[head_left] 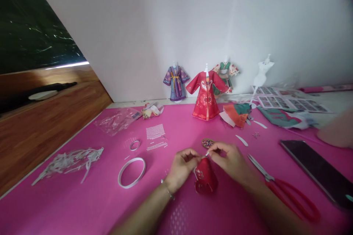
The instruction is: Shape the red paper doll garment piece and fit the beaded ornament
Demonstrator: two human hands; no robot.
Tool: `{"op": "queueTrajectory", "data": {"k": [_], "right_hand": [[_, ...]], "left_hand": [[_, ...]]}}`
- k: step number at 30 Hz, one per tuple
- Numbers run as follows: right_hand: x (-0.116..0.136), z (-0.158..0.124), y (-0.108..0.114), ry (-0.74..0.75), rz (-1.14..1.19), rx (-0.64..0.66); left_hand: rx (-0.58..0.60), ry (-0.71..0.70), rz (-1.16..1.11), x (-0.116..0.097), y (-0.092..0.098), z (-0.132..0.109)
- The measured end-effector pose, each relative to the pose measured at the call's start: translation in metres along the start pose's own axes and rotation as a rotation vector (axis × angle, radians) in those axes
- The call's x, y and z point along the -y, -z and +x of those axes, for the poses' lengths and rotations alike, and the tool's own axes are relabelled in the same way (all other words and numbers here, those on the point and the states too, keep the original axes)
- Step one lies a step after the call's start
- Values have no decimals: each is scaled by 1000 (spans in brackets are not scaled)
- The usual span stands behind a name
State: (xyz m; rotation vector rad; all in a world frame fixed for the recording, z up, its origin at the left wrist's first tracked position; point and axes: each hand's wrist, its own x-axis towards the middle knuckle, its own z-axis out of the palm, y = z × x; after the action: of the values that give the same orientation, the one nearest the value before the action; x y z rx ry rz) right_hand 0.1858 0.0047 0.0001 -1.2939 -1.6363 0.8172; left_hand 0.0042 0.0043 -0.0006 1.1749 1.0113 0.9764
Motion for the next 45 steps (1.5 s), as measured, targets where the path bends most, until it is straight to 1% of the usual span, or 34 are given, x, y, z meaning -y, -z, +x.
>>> {"op": "queueTrajectory", "data": {"k": [4, 7, 10, 13, 16, 21, 24, 28, 32, 35, 37, 41, 43, 45], "right_hand": [[-6, 6, 0, -142, 168, 8], [-9, 9, -2, -191, 293, 94], [-11, 9, -2, -195, 335, 190], [-11, 8, 0, -183, 281, 238], [-8, 7, 1, -181, 169, 262], [-3, 8, 1, -197, -89, 229], [-4, 8, 0, -182, -250, 198], [-7, 5, -4, -145, -415, 171], [-10, 3, -8, -76, -482, 155], [-9, 2, -6, -20, -489, 124], [-9, 2, -4, 10, -482, 98], [-5, 4, -2, 62, -435, 58], [-2, 5, -2, 90, -389, 77], [1, 5, -2, 116, -341, 139]], "left_hand": [[-4, 25, -45, 0, 1, 1], [0, 36, -65, 1, 1, 1], [-7, 42, -72, 3, 2, 3], [-23, 44, -62, 6, 5, 6], [-27, 51, -39, 6, 7, 9], [-16, 59, 22, 5, 9, 12], [-24, 17, 151, 7, 10, 12], [-42, -76, 442, 10, 12, 10], [-79, -218, 738, 8, 13, 7], [-132, -314, 897, 5, 15, 5], [-175, -350, 959, 3, 16, 5], [-223, -358, 1004, 2, 15, 4], [-238, -370, 999, 2, 14, 5], [-257, -391, 992, 2, 14, 6]]}}
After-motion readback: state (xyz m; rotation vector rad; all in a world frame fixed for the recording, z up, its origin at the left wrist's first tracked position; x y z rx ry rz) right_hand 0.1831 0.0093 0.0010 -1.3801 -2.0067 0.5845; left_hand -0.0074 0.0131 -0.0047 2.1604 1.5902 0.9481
